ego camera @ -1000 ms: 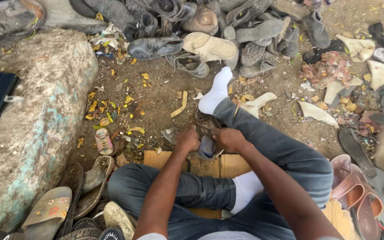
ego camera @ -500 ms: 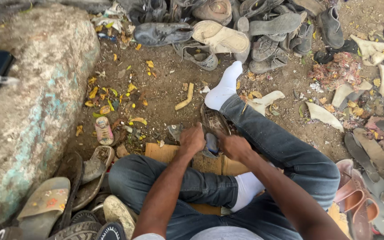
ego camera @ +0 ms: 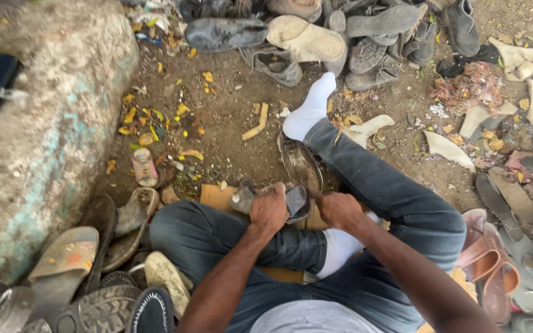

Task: The person sits on the ground and uses a knife to scrape and cut the sole of a worn shoe. They repeatedly scrape the sole surface and trim edges, then set the shoe aside and pick up another shoe to continue scraping its sole.

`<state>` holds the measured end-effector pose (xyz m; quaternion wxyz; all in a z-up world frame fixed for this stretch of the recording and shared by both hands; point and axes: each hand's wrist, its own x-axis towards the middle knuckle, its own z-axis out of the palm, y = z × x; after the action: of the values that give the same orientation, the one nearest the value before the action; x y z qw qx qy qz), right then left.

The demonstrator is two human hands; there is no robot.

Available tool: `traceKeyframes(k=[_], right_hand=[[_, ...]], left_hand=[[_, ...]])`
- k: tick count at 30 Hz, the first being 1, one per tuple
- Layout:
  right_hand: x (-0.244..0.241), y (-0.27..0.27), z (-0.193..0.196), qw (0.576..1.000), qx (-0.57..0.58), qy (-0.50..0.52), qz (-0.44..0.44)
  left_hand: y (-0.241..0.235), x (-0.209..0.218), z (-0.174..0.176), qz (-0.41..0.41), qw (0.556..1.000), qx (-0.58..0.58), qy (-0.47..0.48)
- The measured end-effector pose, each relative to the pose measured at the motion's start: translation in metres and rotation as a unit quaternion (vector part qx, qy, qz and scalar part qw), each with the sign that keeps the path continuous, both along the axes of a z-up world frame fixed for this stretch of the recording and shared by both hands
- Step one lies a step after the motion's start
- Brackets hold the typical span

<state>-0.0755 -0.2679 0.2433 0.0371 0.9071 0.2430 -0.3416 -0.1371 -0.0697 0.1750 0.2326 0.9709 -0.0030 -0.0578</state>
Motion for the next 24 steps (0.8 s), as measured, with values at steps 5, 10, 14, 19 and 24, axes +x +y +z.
traceKeyframes(k=[5,10,14,19,24], right_hand=[[0.007,0.000,0.004,0.998,0.056,-0.013,0.016],[0.026,0.019,-0.022,0.989,0.144,0.044,0.015],[0.004,-0.009,-0.005,0.994,0.062,-0.020,0.082],[-0.003,-0.009,0.022,0.996,-0.059,0.042,0.056],[0.012,0.036,0.024,0.989,-0.046,0.014,0.139]], left_hand=[[-0.014,-0.027,-0.005,-0.099,0.962,0.044,-0.249],[-0.010,-0.039,-0.001,-0.159,0.973,0.042,-0.163],[-0.007,-0.050,0.008,-0.187,0.953,-0.003,-0.237],[-0.014,-0.061,0.014,-0.221,0.933,-0.031,-0.284],[-0.011,-0.058,0.022,-0.235,0.934,-0.018,-0.268]])
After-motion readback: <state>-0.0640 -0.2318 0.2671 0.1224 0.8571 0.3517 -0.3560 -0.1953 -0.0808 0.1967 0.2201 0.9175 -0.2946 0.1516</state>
